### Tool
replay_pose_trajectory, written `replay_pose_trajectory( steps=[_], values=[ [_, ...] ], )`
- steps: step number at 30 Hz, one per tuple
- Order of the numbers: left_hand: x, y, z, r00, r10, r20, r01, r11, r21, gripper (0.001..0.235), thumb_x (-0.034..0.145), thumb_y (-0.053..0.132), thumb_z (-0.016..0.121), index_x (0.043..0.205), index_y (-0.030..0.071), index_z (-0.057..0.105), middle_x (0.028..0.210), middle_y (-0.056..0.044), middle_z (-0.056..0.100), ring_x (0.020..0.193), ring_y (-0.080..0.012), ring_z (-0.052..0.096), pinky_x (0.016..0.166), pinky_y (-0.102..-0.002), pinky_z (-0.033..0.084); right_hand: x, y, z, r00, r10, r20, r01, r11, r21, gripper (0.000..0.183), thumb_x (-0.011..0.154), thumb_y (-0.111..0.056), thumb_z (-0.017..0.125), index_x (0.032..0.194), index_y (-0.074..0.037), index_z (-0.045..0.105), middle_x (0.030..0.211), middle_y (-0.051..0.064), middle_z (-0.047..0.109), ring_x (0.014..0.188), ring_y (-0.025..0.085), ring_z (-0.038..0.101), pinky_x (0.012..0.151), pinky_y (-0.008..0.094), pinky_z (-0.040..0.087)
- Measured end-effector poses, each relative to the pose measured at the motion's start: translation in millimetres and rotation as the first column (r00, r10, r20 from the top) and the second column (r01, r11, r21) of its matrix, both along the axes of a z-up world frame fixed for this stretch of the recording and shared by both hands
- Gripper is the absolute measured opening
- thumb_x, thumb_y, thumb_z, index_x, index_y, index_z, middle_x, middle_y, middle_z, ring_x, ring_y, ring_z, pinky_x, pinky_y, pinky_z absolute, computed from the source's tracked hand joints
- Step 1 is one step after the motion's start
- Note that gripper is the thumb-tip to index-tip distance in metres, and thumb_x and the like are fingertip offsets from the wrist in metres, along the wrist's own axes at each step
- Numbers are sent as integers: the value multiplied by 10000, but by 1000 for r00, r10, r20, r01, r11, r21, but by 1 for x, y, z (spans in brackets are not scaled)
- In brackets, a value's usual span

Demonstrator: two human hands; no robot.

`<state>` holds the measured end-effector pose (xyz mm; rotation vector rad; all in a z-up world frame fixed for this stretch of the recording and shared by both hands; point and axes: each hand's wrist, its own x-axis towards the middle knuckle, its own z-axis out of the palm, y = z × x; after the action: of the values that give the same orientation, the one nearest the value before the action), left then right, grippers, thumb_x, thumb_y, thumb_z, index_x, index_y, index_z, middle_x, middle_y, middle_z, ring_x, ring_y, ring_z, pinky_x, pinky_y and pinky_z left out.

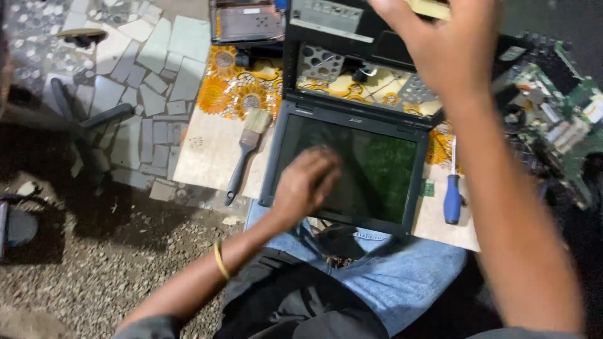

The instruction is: The person sits cross-legged on the floor and uses a screwdriver to remove screws from the bezel of a disassembled laptop screen. They carefully unscrew fasteners from the top and bottom edges of the screen frame while holding the device steady on their lap.

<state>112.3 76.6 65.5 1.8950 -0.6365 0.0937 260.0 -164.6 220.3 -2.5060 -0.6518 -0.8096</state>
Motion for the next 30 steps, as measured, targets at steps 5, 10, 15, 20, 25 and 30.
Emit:
replay_pose_trajectory(
  steps=[5,10,15,20,25,30],
  values=[
    [91,-23,-54,896,-208,393,4,888,459,413,1086,124,633,1463,-32,693,1500,-248,696,1418,-448,617,1251,-587,436,-138,17,-29,940,-189,-284,338,625,704,250,1193,-83,665,981,49,671,969,207,784,886,255,806,835,352,698],
    [109,-33,-89,855,-106,508,-118,914,389,279,1057,204,627,1255,125,807,1294,-94,735,1298,-349,680,1115,-465,525,-176,-28,-193,701,-459,-546,709,359,608,204,1003,-152,850,1195,-98,808,1178,119,824,1068,186,764,909,300,622],
    [105,-39,-87,844,-65,533,-188,895,406,239,1094,212,600,1140,171,832,1186,-52,708,1192,-325,684,1013,-426,533,-149,-51,-239,572,-555,-605,820,381,426,390,972,-172,892,1352,-188,805,1267,96,764,1212,277,754,1005,407,596],
    [98,-47,-74,837,-33,546,-268,845,462,249,1091,231,585,1252,206,772,1271,-75,633,1239,-327,621,1074,-445,461,-140,-59,-243,599,-638,-484,801,455,390,337,993,-79,877,1321,-144,839,1166,89,749,980,260,763,885,407,634],
    [92,-80,-69,852,-122,510,-191,833,519,279,1055,213,587,1230,274,796,1289,-34,600,1202,-305,574,1071,-485,433,-138,-59,-237,565,-660,-495,825,455,335,315,976,-113,920,1281,-170,869,1111,62,735,897,233,742,833,394,617],
    [81,-111,-65,853,-127,505,-184,834,520,272,1041,164,582,1258,202,741,1255,-60,559,1149,-324,549,1060,-522,410,-126,-79,-268,463,-677,-572,886,362,288,236,952,-303,944,1175,-322,866,989,-102,766,891,159,766,804,364,598]
  ],
)
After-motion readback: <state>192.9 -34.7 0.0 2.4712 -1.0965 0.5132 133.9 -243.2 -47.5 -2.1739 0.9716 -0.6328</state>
